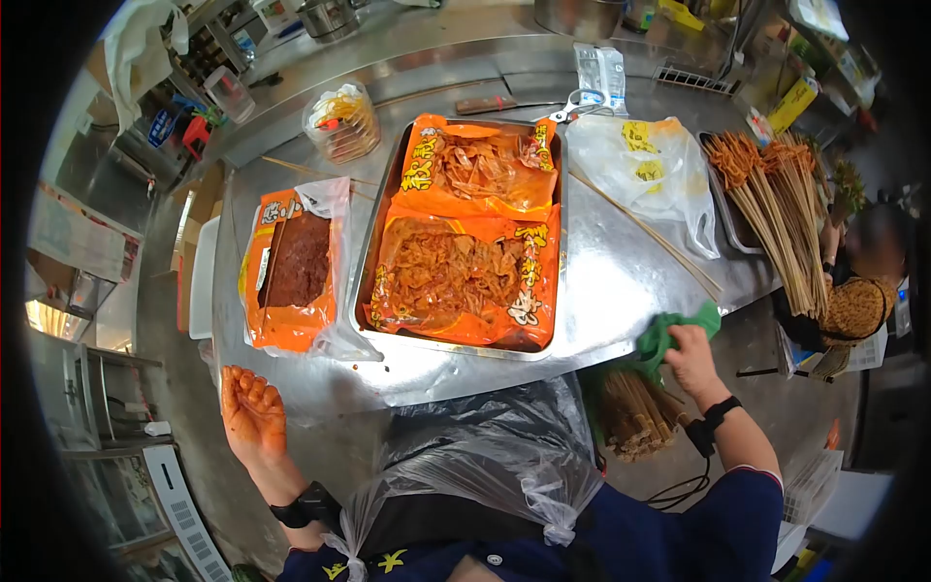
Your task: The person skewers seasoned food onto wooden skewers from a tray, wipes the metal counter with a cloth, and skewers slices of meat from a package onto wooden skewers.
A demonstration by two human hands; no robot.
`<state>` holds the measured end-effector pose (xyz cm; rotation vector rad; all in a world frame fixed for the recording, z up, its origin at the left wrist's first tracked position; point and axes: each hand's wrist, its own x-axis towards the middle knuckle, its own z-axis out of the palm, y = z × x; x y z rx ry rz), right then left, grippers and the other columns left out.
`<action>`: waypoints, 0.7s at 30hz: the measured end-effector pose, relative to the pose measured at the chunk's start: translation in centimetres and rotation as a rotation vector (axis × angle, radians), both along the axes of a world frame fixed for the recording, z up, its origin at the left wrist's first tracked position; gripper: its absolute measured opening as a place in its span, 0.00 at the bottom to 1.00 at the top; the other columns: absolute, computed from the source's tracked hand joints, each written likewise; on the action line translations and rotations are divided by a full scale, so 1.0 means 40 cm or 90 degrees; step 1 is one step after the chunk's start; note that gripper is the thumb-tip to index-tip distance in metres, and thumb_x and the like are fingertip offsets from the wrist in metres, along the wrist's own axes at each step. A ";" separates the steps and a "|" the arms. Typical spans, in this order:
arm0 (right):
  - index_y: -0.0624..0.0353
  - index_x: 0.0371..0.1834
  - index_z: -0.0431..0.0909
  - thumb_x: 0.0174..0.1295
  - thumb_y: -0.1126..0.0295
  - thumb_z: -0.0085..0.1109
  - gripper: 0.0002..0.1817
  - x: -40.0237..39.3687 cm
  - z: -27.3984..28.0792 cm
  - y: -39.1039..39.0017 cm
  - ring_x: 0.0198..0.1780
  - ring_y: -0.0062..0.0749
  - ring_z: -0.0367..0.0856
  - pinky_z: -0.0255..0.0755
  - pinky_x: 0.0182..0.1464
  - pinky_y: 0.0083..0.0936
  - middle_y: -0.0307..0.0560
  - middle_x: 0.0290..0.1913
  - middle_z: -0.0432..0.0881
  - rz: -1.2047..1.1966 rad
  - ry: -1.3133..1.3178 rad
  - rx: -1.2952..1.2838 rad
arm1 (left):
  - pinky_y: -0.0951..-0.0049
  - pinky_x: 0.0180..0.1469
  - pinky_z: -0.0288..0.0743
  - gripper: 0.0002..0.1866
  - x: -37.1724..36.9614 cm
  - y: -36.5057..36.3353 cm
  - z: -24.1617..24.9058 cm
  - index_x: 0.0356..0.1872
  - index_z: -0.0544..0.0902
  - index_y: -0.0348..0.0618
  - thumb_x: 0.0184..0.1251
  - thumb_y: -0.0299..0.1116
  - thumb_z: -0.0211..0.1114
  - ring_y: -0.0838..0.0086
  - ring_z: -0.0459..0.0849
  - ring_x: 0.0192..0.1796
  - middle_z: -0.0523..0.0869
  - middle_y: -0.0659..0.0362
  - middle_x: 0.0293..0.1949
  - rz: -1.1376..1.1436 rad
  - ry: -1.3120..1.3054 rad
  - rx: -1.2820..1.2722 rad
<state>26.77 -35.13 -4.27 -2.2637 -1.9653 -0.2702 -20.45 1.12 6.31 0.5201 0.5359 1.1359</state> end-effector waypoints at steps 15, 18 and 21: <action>0.63 0.40 0.74 0.43 0.82 0.54 0.17 -0.061 0.235 0.056 0.49 0.42 0.73 0.66 0.53 0.31 0.51 0.46 0.75 -0.238 0.189 0.331 | 0.81 0.24 0.59 0.07 -0.001 -0.002 0.000 0.36 0.72 0.39 0.70 0.32 0.48 0.80 0.65 0.24 0.70 0.62 0.26 -0.011 -0.008 0.028; 0.58 0.46 0.74 0.47 0.70 0.60 0.20 -0.150 0.083 0.158 0.57 0.51 0.66 0.59 0.58 0.43 0.56 0.54 0.70 -0.126 0.199 0.134 | 0.81 0.23 0.59 0.08 0.026 -0.023 0.008 0.34 0.71 0.39 0.70 0.33 0.48 0.79 0.64 0.24 0.68 0.63 0.24 0.051 0.036 -0.027; 0.55 0.48 0.73 0.50 0.72 0.57 0.18 -0.168 0.011 0.164 0.62 0.47 0.61 0.52 0.63 0.44 0.51 0.58 0.68 -0.166 0.155 0.129 | 0.81 0.23 0.59 0.09 0.011 -0.020 0.005 0.35 0.71 0.39 0.71 0.33 0.47 0.80 0.64 0.24 0.69 0.63 0.25 -0.018 0.014 -0.007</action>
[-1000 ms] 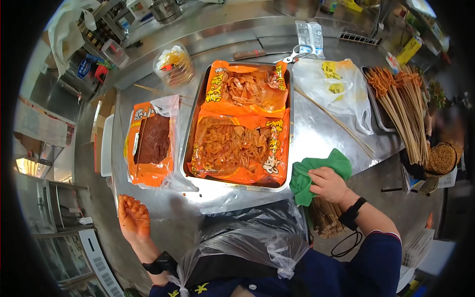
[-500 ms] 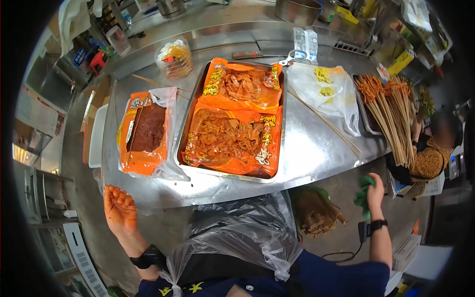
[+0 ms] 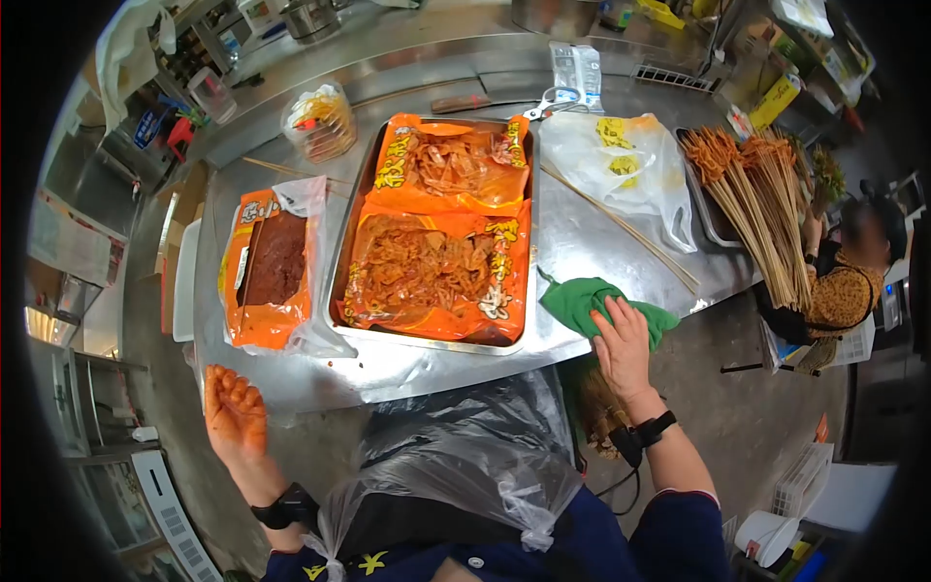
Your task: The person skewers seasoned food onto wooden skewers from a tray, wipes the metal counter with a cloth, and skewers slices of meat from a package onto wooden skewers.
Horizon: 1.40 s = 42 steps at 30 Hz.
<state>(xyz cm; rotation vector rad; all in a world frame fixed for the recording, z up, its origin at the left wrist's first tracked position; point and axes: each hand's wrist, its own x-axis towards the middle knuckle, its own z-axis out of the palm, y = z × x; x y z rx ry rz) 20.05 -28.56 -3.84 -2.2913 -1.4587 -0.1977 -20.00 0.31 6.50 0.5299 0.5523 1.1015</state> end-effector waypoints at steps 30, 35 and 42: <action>0.64 0.49 0.72 0.57 0.71 0.49 0.17 -0.004 -0.011 0.205 0.63 0.52 0.61 0.53 0.64 0.44 0.57 0.60 0.66 0.114 0.065 -0.055 | 0.82 0.22 0.57 0.07 0.024 0.006 -0.007 0.32 0.70 0.44 0.70 0.33 0.48 0.82 0.62 0.21 0.67 0.65 0.24 0.074 0.008 -0.026; 0.64 0.51 0.71 0.60 0.73 0.44 0.17 0.139 -0.049 0.328 0.63 0.52 0.61 0.55 0.63 0.41 0.59 0.60 0.66 0.057 0.033 -0.021 | 0.82 0.23 0.58 0.07 0.016 0.001 0.022 0.32 0.70 0.44 0.69 0.33 0.49 0.82 0.63 0.22 0.67 0.65 0.23 0.119 0.014 -0.024; 0.66 0.55 0.67 0.37 0.63 0.65 0.37 -0.040 0.052 0.166 0.66 0.55 0.56 0.49 0.66 0.44 0.59 0.63 0.62 0.168 0.118 -0.125 | 0.82 0.24 0.61 0.08 -0.061 -0.002 -0.001 0.33 0.72 0.42 0.69 0.35 0.50 0.81 0.67 0.23 0.72 0.64 0.25 0.156 0.003 -0.005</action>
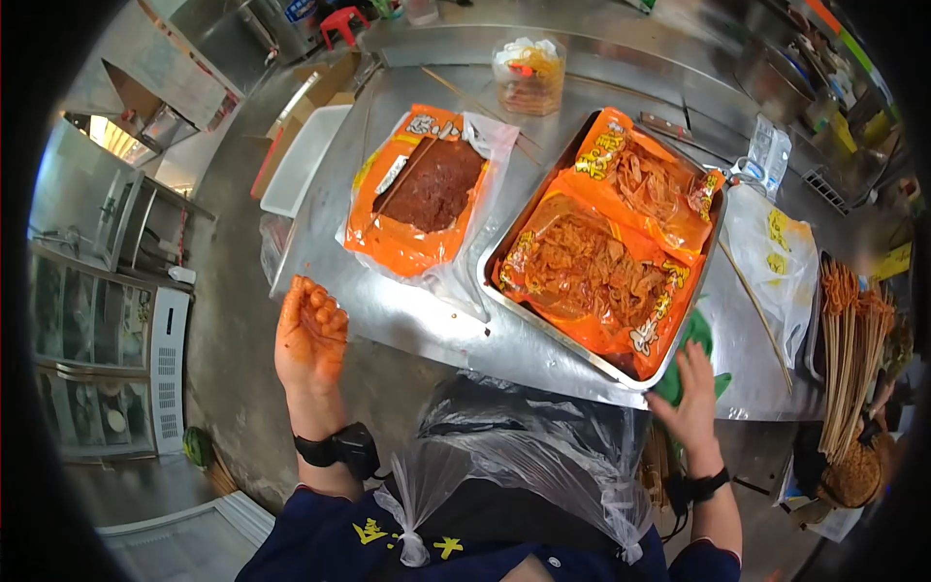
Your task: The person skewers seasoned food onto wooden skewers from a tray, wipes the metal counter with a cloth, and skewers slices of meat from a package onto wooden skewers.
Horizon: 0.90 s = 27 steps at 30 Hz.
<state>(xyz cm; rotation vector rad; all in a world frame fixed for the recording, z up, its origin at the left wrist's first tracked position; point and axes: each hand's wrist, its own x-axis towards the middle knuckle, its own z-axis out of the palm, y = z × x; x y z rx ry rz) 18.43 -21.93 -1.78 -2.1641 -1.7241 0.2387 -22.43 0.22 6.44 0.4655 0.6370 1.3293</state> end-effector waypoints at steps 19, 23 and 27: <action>0.65 0.51 0.67 0.37 0.73 0.64 0.32 -0.346 0.007 0.175 0.61 0.49 0.63 0.56 0.61 0.41 0.57 0.57 0.67 0.409 0.071 -0.006 | 0.80 0.25 0.63 0.08 -0.088 -0.053 -0.016 0.31 0.74 0.44 0.67 0.35 0.53 0.80 0.68 0.22 0.73 0.64 0.23 0.054 -0.048 -0.055; 0.69 0.53 0.65 0.41 0.74 0.60 0.31 -0.409 -0.006 0.257 0.62 0.52 0.60 0.51 0.64 0.43 0.62 0.59 0.64 0.366 0.084 0.000 | 0.79 0.25 0.63 0.08 -0.114 -0.057 -0.009 0.31 0.74 0.43 0.67 0.35 0.54 0.79 0.69 0.22 0.74 0.63 0.23 0.096 -0.056 -0.068; 0.70 0.54 0.65 0.40 0.74 0.59 0.32 -0.442 -0.021 0.299 0.62 0.53 0.60 0.50 0.65 0.43 0.63 0.60 0.64 0.347 0.071 0.020 | 0.81 0.24 0.60 0.08 -0.145 -0.064 -0.031 0.32 0.74 0.41 0.68 0.34 0.52 0.80 0.68 0.23 0.74 0.63 0.25 0.100 -0.092 -0.056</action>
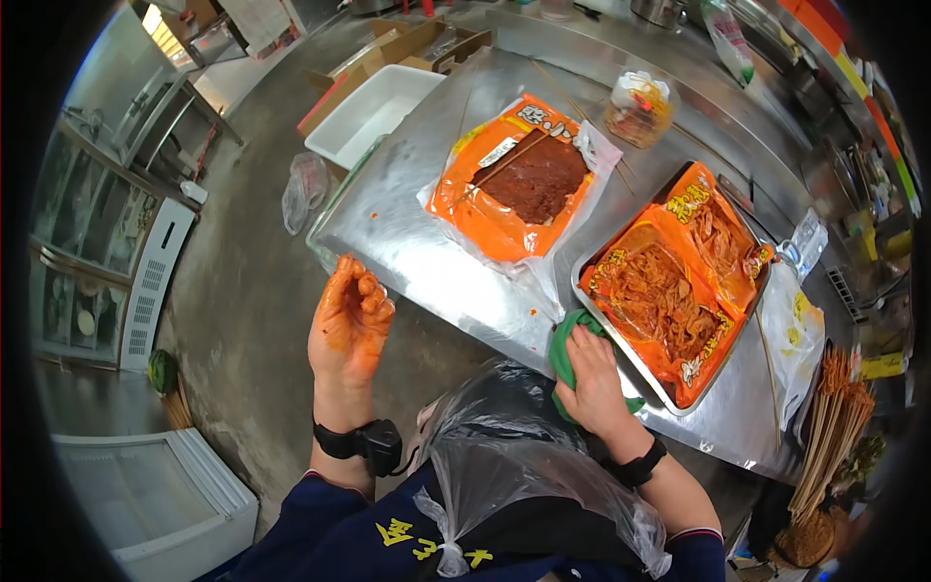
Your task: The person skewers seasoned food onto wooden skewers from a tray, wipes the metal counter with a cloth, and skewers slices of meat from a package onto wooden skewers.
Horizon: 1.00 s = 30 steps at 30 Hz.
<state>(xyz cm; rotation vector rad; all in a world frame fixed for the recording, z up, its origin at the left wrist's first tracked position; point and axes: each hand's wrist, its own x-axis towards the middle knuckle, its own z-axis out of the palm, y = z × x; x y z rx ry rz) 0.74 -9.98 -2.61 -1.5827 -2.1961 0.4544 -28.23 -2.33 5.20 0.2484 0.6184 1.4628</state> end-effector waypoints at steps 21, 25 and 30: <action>0.63 0.49 0.70 0.49 0.74 0.50 0.20 -0.396 -0.048 0.227 0.50 0.47 0.73 0.66 0.53 0.31 0.55 0.47 0.75 0.333 0.407 -0.202 | 0.81 0.25 0.61 0.08 -0.144 -0.042 0.026 0.32 0.73 0.42 0.68 0.35 0.52 0.80 0.67 0.24 0.72 0.63 0.24 0.119 0.016 0.030; 0.63 0.48 0.70 0.50 0.77 0.46 0.19 -0.501 0.005 0.208 0.48 0.43 0.74 0.66 0.53 0.29 0.53 0.45 0.74 0.329 0.540 -0.195 | 0.81 0.25 0.60 0.08 -0.186 -0.088 0.060 0.31 0.73 0.43 0.68 0.35 0.52 0.79 0.66 0.23 0.72 0.62 0.24 0.192 0.035 0.043; 0.63 0.47 0.70 0.47 0.79 0.44 0.19 -0.419 0.130 0.165 0.46 0.41 0.74 0.66 0.52 0.28 0.51 0.42 0.74 0.261 0.576 -0.149 | 0.80 0.25 0.60 0.07 -0.192 -0.101 0.071 0.32 0.73 0.43 0.68 0.34 0.52 0.80 0.66 0.23 0.72 0.63 0.25 0.210 0.042 0.069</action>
